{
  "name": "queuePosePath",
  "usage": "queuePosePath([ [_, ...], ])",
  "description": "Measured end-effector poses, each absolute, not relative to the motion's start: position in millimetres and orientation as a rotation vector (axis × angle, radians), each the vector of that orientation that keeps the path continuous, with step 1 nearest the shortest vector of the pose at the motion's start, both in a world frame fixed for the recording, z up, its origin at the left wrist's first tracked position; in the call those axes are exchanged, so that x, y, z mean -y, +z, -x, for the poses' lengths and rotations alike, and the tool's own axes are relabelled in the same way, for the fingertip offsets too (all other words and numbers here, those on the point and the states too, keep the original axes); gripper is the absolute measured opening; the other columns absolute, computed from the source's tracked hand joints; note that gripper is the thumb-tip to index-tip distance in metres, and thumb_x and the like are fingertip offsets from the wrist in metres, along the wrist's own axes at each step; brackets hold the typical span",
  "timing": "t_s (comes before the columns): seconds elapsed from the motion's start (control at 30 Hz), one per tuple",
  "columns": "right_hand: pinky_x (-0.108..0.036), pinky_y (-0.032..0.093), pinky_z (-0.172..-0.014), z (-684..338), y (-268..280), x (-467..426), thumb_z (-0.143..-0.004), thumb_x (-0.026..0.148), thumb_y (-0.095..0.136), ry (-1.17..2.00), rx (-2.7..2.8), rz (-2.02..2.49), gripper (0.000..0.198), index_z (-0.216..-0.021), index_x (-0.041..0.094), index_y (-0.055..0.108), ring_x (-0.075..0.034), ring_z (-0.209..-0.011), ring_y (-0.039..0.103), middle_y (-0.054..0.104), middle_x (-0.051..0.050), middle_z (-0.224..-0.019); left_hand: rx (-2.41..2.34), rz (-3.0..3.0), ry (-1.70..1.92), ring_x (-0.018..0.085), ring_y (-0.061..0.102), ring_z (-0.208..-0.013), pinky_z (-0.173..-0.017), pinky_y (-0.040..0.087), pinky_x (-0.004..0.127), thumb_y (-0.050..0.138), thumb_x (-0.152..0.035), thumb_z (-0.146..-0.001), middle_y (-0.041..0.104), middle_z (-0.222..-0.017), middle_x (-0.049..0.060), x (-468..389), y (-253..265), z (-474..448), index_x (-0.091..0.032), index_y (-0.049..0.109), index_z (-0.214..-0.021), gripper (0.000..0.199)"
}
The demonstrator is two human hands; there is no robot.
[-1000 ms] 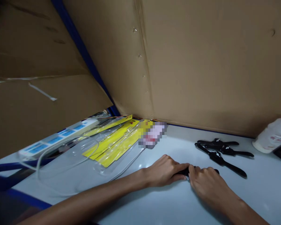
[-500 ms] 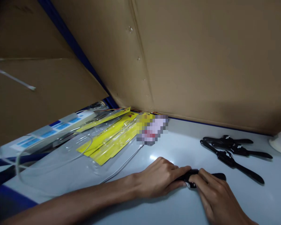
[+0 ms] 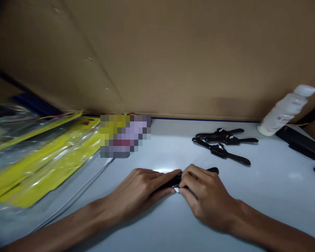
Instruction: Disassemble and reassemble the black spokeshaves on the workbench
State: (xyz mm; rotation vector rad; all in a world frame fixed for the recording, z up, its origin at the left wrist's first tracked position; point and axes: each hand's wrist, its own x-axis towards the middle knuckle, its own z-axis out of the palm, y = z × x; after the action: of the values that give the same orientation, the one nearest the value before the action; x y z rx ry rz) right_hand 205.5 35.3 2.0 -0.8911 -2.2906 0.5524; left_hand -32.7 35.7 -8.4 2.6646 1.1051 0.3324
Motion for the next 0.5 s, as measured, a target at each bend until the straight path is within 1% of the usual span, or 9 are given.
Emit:
queuePosePath([
  [0.03,-0.029,0.055,-0.073,-209,4,-40,-0.101,0.015,0.051,0.583,2.268,0.894,0.017,-0.094,0.02,0.066,-0.016,-0.084,0.067,0.069,-0.004,-0.097,-1.098,-2.679,0.355,0.02,0.074,-0.065,-0.055,0.05,0.029,0.042,-0.043,-0.111,0.078,-0.085,0.002,-36,-10,34,-0.021,0.059,-0.137,0.038],
  [0.1,-0.03,0.054,-0.074,-217,9,-49,-0.098,0.01,0.046,0.37,2.068,1.109,0.023,-0.104,0.02,0.066,-0.017,-0.086,0.066,0.069,-0.005,-0.099,-1.104,-2.706,0.382,0.021,0.073,-0.062,-0.053,0.049,0.03,0.04,-0.044,-0.111,0.078,-0.082,0.002,-36,-11,34,-0.021,0.059,-0.138,0.04],
  [0.17,-0.03,0.052,-0.07,-221,13,-53,-0.095,0.011,0.048,0.246,1.98,1.199,0.02,-0.1,0.02,0.065,-0.016,-0.078,0.063,0.067,-0.005,-0.094,-1.117,-2.716,0.375,0.021,0.073,-0.062,-0.053,0.049,0.03,0.04,-0.045,-0.111,0.078,-0.082,0.002,-35,-10,34,-0.022,0.059,-0.139,0.041],
  [0.23,-0.028,0.05,-0.066,-220,15,-52,-0.097,0.014,0.049,0.277,2.045,1.134,0.018,-0.097,0.019,0.066,-0.015,-0.07,0.06,0.067,-0.004,-0.089,-1.133,-2.705,0.344,0.021,0.074,-0.064,-0.054,0.05,0.029,0.042,-0.045,-0.111,0.079,-0.085,0.002,-35,-9,34,-0.022,0.059,-0.139,0.04],
  [0.3,-0.028,0.048,-0.064,-216,14,-45,-0.099,0.017,0.051,0.339,2.133,1.036,0.017,-0.096,0.018,0.068,-0.014,-0.068,0.059,0.067,-0.003,-0.083,-1.145,-2.685,0.326,0.021,0.076,-0.068,-0.057,0.051,0.029,0.043,-0.045,-0.11,0.08,-0.088,0.003,-35,-8,33,-0.023,0.06,-0.138,0.039],
  [0.4,-0.029,0.048,-0.064,-208,10,-34,-0.1,0.019,0.056,0.377,2.201,0.963,0.015,-0.097,0.018,0.07,-0.015,-0.072,0.061,0.067,-0.003,-0.08,-1.126,-2.657,0.325,0.022,0.077,-0.071,-0.058,0.051,0.029,0.044,-0.043,-0.11,0.08,-0.091,0.003,-35,-8,33,-0.023,0.059,-0.138,0.037],
  [0.5,-0.029,0.049,-0.066,-204,6,-28,-0.1,0.02,0.055,0.407,2.286,0.901,0.018,-0.104,0.018,0.073,-0.017,-0.077,0.062,0.066,-0.004,-0.086,-1.108,-2.639,0.334,0.022,0.077,-0.074,-0.06,0.052,0.03,0.046,-0.04,-0.11,0.08,-0.093,0.002,-35,-10,33,-0.023,0.054,-0.142,0.037],
])
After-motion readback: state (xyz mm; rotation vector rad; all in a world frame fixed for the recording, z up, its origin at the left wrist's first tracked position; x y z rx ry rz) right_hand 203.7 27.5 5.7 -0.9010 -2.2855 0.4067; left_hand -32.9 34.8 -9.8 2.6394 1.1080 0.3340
